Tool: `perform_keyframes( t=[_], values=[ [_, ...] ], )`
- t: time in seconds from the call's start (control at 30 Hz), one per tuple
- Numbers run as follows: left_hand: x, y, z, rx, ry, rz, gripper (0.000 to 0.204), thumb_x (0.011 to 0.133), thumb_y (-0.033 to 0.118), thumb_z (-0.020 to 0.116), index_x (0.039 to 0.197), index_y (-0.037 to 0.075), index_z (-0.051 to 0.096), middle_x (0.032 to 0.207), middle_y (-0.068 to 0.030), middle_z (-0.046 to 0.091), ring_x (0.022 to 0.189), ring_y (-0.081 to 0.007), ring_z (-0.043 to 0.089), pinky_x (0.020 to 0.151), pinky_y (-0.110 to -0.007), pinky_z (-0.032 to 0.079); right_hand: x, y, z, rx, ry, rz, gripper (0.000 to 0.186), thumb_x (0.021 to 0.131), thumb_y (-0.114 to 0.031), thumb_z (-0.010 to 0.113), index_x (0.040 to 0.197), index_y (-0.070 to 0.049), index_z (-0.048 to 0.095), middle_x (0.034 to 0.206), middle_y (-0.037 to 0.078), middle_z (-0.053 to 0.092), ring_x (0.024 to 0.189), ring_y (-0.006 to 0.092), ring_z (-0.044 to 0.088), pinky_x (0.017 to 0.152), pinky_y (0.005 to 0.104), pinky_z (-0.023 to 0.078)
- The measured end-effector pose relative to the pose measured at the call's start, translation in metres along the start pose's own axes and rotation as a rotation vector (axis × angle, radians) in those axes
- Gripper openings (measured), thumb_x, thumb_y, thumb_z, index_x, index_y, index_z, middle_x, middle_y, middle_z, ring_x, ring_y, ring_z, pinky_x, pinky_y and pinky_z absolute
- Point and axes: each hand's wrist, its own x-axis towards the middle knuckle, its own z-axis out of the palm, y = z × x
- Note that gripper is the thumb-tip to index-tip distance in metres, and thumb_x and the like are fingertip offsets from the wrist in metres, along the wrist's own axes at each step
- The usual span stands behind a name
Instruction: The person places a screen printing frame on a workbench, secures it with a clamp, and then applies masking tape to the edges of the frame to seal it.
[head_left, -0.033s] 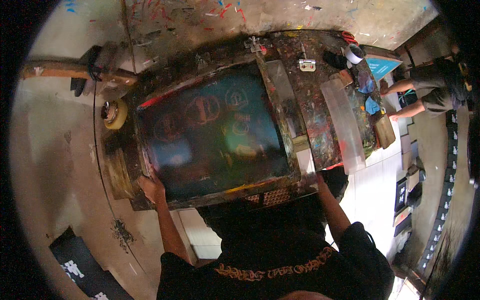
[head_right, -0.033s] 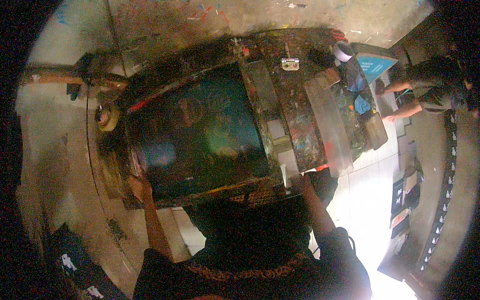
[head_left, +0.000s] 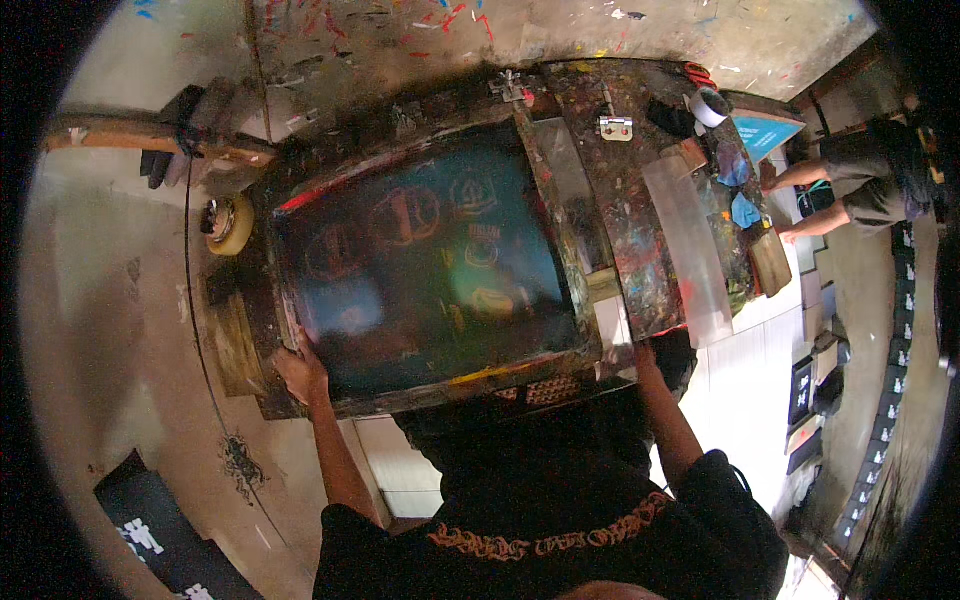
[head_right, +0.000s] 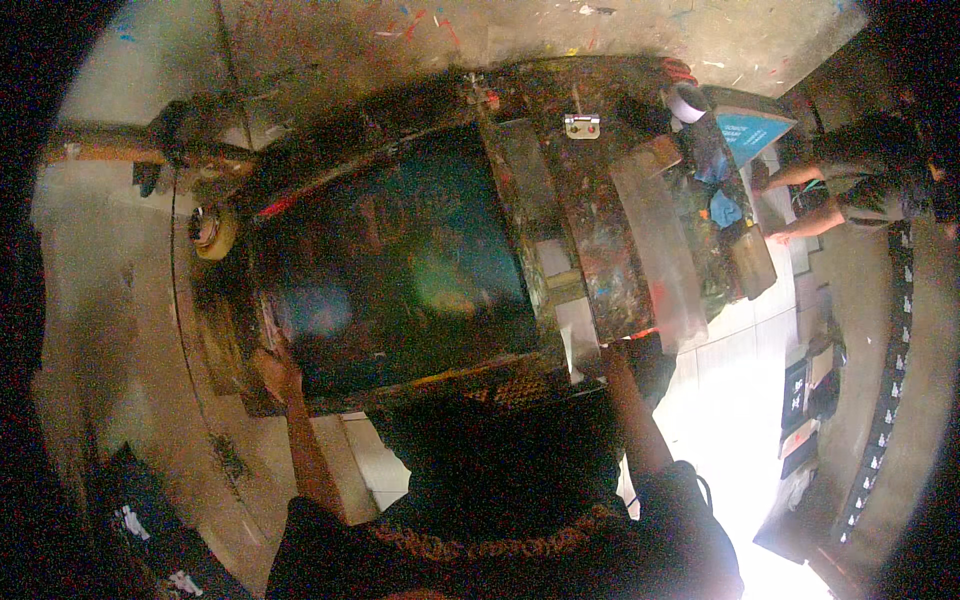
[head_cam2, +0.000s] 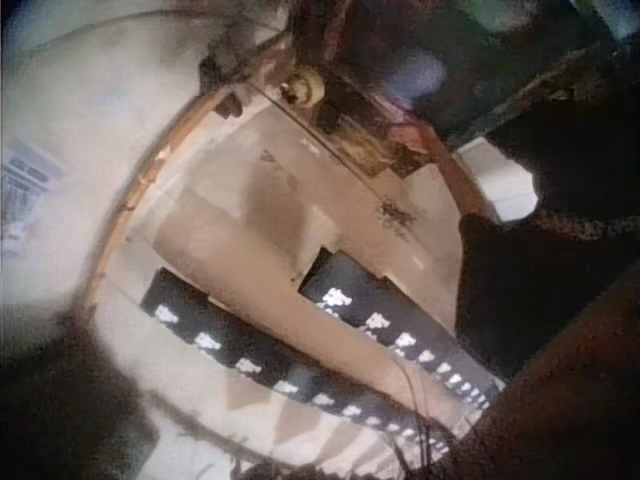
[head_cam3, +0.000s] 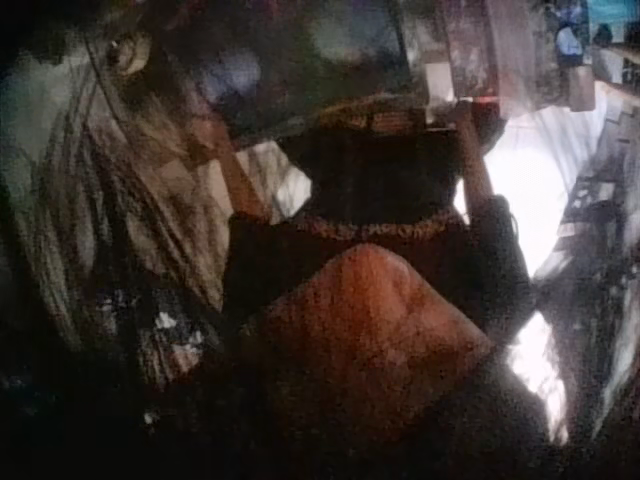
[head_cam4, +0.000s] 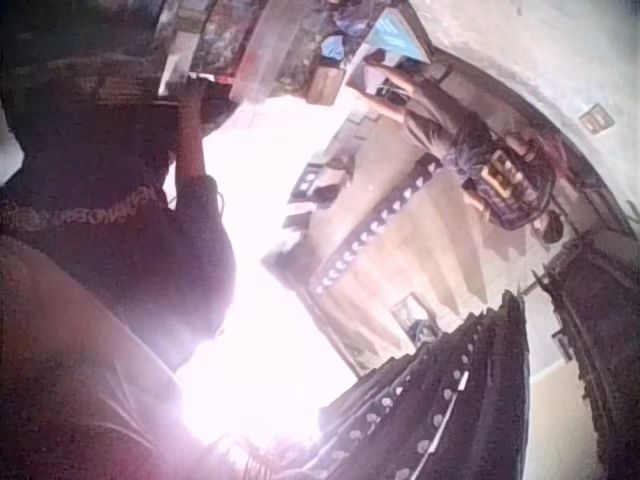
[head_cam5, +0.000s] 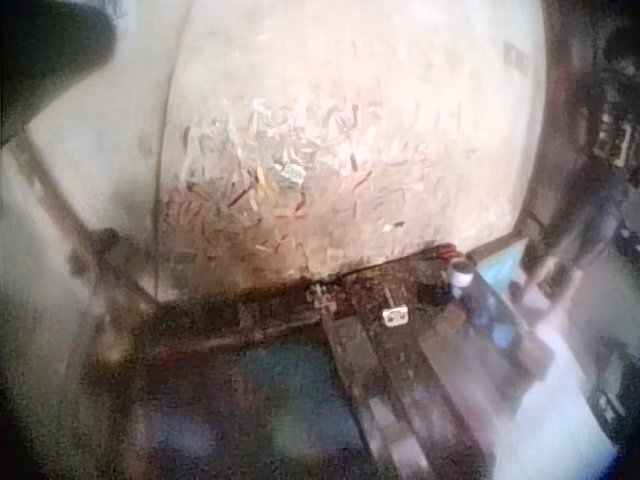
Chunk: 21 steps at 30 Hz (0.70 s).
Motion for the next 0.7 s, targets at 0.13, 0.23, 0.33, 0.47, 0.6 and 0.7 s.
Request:
perform_keyframes(
  t=[0.13, 0.23, 0.33, 0.47, 0.6, 0.7],
  values=[
    [-0.016, -0.001, 0.008, 0.01, -0.032, -0.015, 0.077, 0.097, 0.066, 0.044, 0.12, -0.007, 0.054, 0.115, -0.0285, 0.057, 0.108, -0.0475, 0.057, 0.088, -0.055, 0.048, -0.046, -0.005, -0.048, -0.056, 0.344, 0.251, 0.052, 0.1, -0.032, 0.046, 0.144, -0.004, 0.048, 0.154, 0.018, 0.042, 0.142, 0.0374, 0.039, 0.119, 0.0502, 0.028],
    [-0.017, 0.002, 0.025, 0.011, 0.014, -0.01, 0.078, 0.097, 0.066, 0.044, 0.121, -0.007, 0.054, 0.117, -0.0297, 0.057, 0.11, -0.0473, 0.057, 0.09, -0.055, 0.047, -0.077, -0.007, -0.022, 0.1, 0.493, 0.431, 0.057, 0.099, -0.034, 0.051, 0.148, -0.005, 0.044, 0.156, 0.018, 0.038, 0.145, 0.0445, 0.029, 0.12, 0.0499, 0.025],
    [-0.018, -0.024, 0.037, 0.045, 0.039, -0.012, 0.078, 0.097, 0.066, 0.043, 0.121, -0.007, 0.054, 0.122, -0.0296, 0.056, 0.114, -0.0464, 0.055, 0.093, -0.054, 0.047, -0.13, -0.038, -0.108, 0.464, 0.06, 0.469, 0.059, 0.096, -0.039, 0.057, 0.144, -0.005, 0.05, 0.14, 0.021, 0.056, 0.133, 0.0406, 0.049, 0.113, 0.0486, 0.036],
    [-0.031, -0.035, 0.022, 0.031, 0.044, -0.071, 0.079, 0.097, 0.066, 0.043, 0.124, -0.007, 0.055, 0.128, -0.03, 0.055, 0.119, -0.0458, 0.053, 0.096, -0.053, 0.047, -0.222, -0.072, -0.232, 0.747, -0.073, 0.078, 0.06, 0.091, -0.045, 0.067, 0.136, -0.006, 0.059, 0.126, 0.021, 0.066, 0.12, 0.0341, 0.062, 0.104, 0.0433, 0.047],
    [-0.036, -0.031, 0.019, 0.037, 0.03, -0.006, 0.079, 0.097, 0.065, 0.043, 0.125, -0.007, 0.055, 0.13, -0.0303, 0.055, 0.121, -0.0458, 0.052, 0.097, -0.052, 0.046, -0.309, -0.099, -0.298, 0.913, 0.175, -0.708, 0.059, 0.09, -0.046, 0.068, 0.133, -0.006, 0.062, 0.13, 0.019, 0.064, 0.123, 0.0318, 0.06, 0.103, 0.0408, 0.047],
    [-0.052, -0.029, -0.001, 0.028, 0.015, 0.005, 0.078, 0.098, 0.064, 0.043, 0.124, -0.008, 0.056, 0.128, -0.0301, 0.056, 0.12, -0.046, 0.053, 0.095, -0.053, 0.047, -0.337, -0.111, -0.316, 0.719, 0.453, -1.05, 0.057, 0.091, -0.044, 0.068, 0.132, -0.005, 0.062, 0.128, 0.018, 0.065, 0.12, 0.0303, 0.061, 0.101, 0.0398, 0.048]
  ],
)
